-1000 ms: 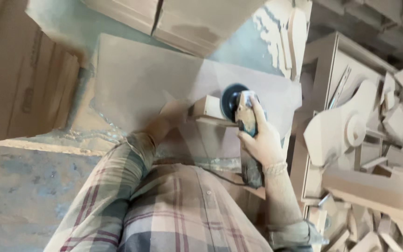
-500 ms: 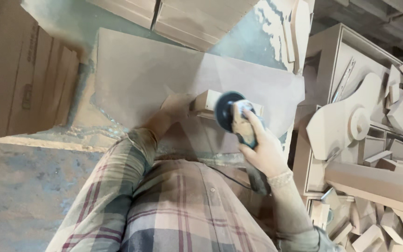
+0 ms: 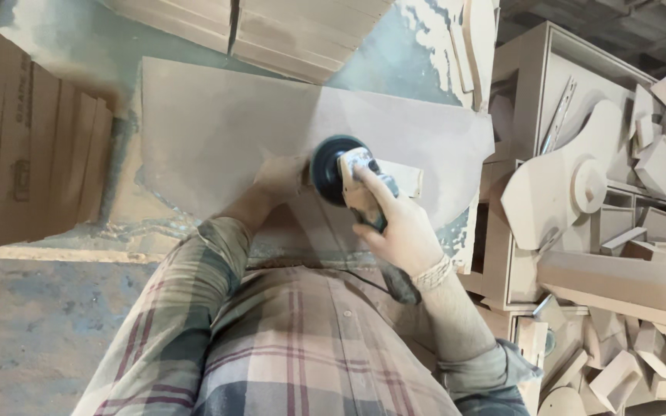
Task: The person uses a handheld orbital sander to smooth the surfaces and edges of small wooden drawer boxes. They repeatedly pick up a box, sand its sides and interior, then place it on a stack before repeating the process with another box.
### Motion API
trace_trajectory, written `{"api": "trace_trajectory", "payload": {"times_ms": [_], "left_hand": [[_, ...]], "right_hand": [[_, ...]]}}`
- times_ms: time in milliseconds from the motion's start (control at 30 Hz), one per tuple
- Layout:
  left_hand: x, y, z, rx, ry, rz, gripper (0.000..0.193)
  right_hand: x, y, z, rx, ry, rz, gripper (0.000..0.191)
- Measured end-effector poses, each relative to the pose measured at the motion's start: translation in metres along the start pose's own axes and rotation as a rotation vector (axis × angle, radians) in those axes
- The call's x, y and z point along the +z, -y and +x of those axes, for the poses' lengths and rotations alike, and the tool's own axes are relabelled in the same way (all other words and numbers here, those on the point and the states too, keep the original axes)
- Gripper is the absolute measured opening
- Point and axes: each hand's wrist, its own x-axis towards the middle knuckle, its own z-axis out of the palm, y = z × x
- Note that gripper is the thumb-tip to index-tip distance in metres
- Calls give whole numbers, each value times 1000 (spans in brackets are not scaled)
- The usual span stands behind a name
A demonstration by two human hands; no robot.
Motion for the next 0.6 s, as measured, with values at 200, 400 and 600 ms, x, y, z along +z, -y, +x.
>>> {"api": "trace_trajectory", "payload": {"times_ms": [200, 400, 600], "left_hand": [[-2, 0, -3, 89, -129, 6, 39], [-1, 0, -1, -15, 23, -17, 30], [6, 4, -2, 61, -65, -5, 37]], "right_hand": [[-9, 1, 18, 64, -83, 31, 91], [-2, 0, 2, 3, 12, 39, 88], [-8, -34, -29, 146, -23, -11, 85]]}}
